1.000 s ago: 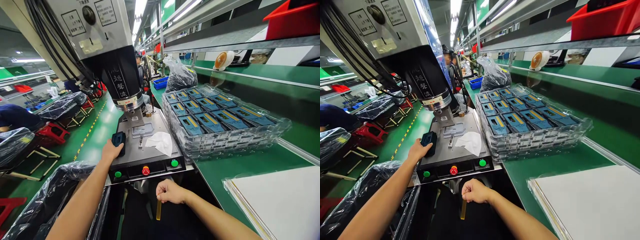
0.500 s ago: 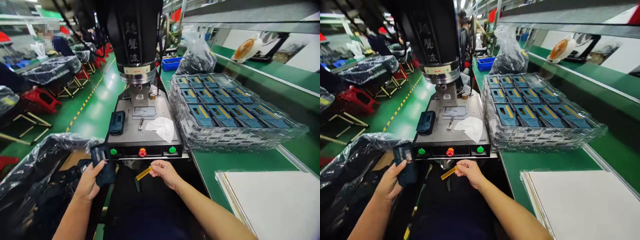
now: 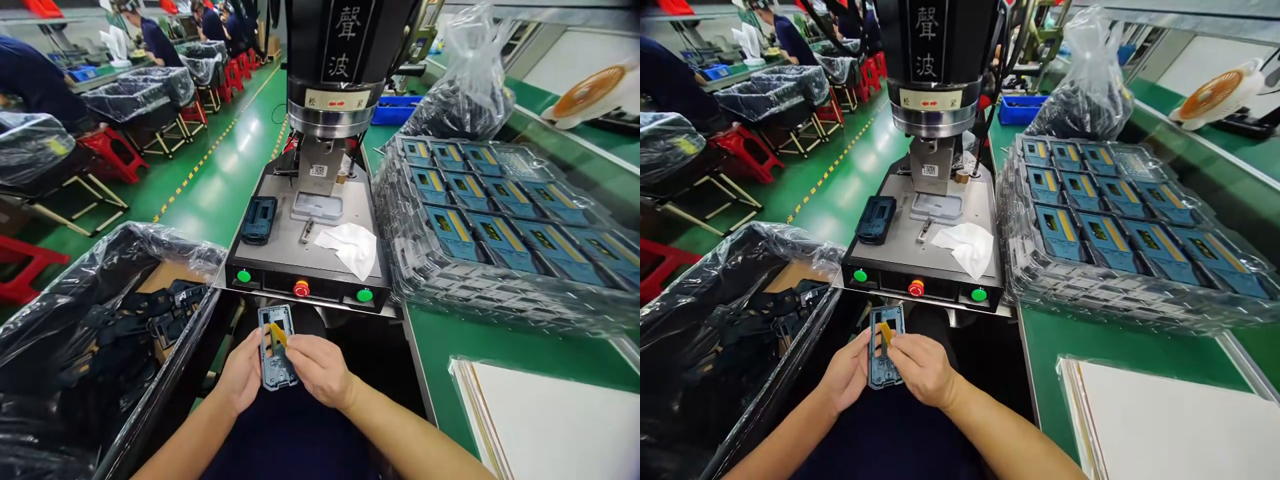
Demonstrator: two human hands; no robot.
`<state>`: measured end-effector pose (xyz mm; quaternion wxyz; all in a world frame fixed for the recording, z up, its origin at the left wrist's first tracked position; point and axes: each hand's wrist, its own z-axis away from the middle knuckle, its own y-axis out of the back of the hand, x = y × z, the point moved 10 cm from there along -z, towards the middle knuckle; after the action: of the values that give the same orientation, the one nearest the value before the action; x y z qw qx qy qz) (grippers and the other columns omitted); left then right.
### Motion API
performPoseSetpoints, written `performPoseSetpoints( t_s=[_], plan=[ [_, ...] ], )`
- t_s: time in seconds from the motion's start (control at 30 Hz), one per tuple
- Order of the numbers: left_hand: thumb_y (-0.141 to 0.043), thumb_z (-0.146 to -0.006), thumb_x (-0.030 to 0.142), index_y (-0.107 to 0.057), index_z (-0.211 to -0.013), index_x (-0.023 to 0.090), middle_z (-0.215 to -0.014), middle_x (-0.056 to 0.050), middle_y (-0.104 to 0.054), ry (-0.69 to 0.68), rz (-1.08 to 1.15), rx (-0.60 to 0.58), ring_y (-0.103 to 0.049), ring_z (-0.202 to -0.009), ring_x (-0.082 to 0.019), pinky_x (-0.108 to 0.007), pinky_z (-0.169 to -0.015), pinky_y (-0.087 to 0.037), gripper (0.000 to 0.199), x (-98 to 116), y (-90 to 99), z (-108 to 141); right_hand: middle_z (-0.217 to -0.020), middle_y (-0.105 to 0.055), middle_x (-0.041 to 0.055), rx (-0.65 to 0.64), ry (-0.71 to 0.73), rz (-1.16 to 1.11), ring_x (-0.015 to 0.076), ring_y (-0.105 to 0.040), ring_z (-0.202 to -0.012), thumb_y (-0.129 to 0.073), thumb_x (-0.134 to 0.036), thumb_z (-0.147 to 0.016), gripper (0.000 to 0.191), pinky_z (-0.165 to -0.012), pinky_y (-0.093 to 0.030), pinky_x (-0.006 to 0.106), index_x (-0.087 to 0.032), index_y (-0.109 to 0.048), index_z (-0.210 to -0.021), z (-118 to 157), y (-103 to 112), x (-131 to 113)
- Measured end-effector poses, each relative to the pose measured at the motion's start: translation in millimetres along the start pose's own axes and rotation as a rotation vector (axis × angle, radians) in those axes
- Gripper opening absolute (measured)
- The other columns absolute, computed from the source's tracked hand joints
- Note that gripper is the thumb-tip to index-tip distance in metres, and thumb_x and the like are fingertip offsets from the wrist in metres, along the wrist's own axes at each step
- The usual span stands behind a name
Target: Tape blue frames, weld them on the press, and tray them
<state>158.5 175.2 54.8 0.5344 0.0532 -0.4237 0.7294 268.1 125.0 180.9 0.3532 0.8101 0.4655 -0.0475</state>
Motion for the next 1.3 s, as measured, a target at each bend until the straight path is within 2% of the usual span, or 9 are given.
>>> performPoseSetpoints(
  t_s=[0.07,0.17,0.43,0.63,0.73,0.8,1.03,1.3],
  plan=[
    [-0.057,-0.089,0.027,-0.063,-0.108,0.015,-0.109,-0.011,-0.07,0.007,0.009,-0.029,-0.065,-0.103,-0.023,-0.036,-0.09,-0.054,0.023,-6,-7.5,-2,-0.1,-0.072,0.0138,-0.037,0.041,0.04,0.0221,-0.066,-0.102,-0.052,-0.009,-0.087,0.031,-0.086,-0.058,0.034,-0.011,-0.062,-0.115,5,-5,-4],
    [-0.058,-0.089,0.023,-0.065,-0.103,0.014,-0.107,-0.01,-0.071,0.018,0.022,-0.044,-0.064,-0.106,-0.023,-0.035,-0.094,-0.052,0.018,-14,-11.4,-4,-0.101,-0.072,0.0112,-0.092,0.027,0.08,0.0206,-0.066,-0.102,-0.046,-0.013,-0.09,0.027,-0.089,-0.057,0.034,-0.013,-0.064,-0.11,10,-15,-2],
    [-0.06,-0.087,0.019,-0.066,-0.103,0.012,-0.105,-0.012,-0.07,0.027,-0.007,-0.041,-0.063,-0.108,-0.023,-0.037,-0.098,-0.049,0.018,-18,-8.0,-4,-0.095,-0.072,0.0048,-0.258,-0.018,0.105,0.0147,-0.065,-0.093,-0.046,-0.012,-0.092,0.021,-0.094,-0.054,0.03,-0.017,-0.066,-0.094,20,-47,6],
    [-0.059,-0.088,0.018,-0.064,-0.108,0.015,-0.11,-0.009,-0.069,0.004,0.054,-0.102,-0.061,-0.11,-0.021,-0.035,-0.1,-0.047,0.021,-15,-12.6,-3,-0.1,-0.071,0.0062,-0.197,-0.092,0.059,0.0187,-0.063,-0.102,-0.052,-0.018,-0.088,0.019,-0.097,-0.052,0.036,-0.019,-0.064,-0.102,18,-36,10],
    [-0.058,-0.087,0.016,-0.063,-0.11,0.016,-0.112,-0.009,-0.068,-0.009,0.075,-0.098,-0.06,-0.112,-0.021,-0.035,-0.1,-0.047,0.024,-12,-10.6,-5,-0.106,-0.068,0.0099,-0.135,-0.162,0.058,0.0239,-0.059,-0.114,-0.057,-0.022,-0.084,0.027,-0.093,-0.052,0.041,-0.018,-0.062,-0.11,16,-26,14],
    [-0.058,-0.086,0.015,-0.063,-0.112,0.015,-0.113,-0.009,-0.068,-0.013,0.074,-0.094,-0.06,-0.112,-0.022,-0.036,-0.1,-0.047,0.026,-9,-8.0,-5,-0.108,-0.067,0.0115,-0.12,-0.176,0.062,0.0255,-0.058,-0.115,-0.059,-0.026,-0.082,0.03,-0.092,-0.051,0.042,-0.017,-0.061,-0.111,15,-23,14],
    [-0.055,-0.088,0.014,-0.059,-0.119,0.016,-0.116,-0.009,-0.067,-0.043,0.096,-0.088,-0.058,-0.116,-0.021,-0.037,-0.102,-0.045,0.032,-4,-3.0,-4,-0.12,-0.064,0.0125,-0.238,-0.117,0.128,0.0283,-0.049,-0.126,-0.055,-0.04,-0.085,0.028,-0.103,-0.041,0.046,-0.018,-0.066,-0.099,17,-36,8],
    [-0.055,-0.087,0.013,-0.058,-0.121,0.017,-0.118,-0.007,-0.066,-0.064,0.1,-0.095,-0.058,-0.117,-0.02,-0.036,-0.104,-0.043,0.035,-5,-6.5,-3,-0.13,-0.059,0.014,-0.336,-0.128,0.19,0.0281,-0.043,-0.133,-0.053,-0.046,-0.087,0.035,-0.106,-0.036,0.047,-0.018,-0.066,-0.105,23,-46,12]
  ],
)
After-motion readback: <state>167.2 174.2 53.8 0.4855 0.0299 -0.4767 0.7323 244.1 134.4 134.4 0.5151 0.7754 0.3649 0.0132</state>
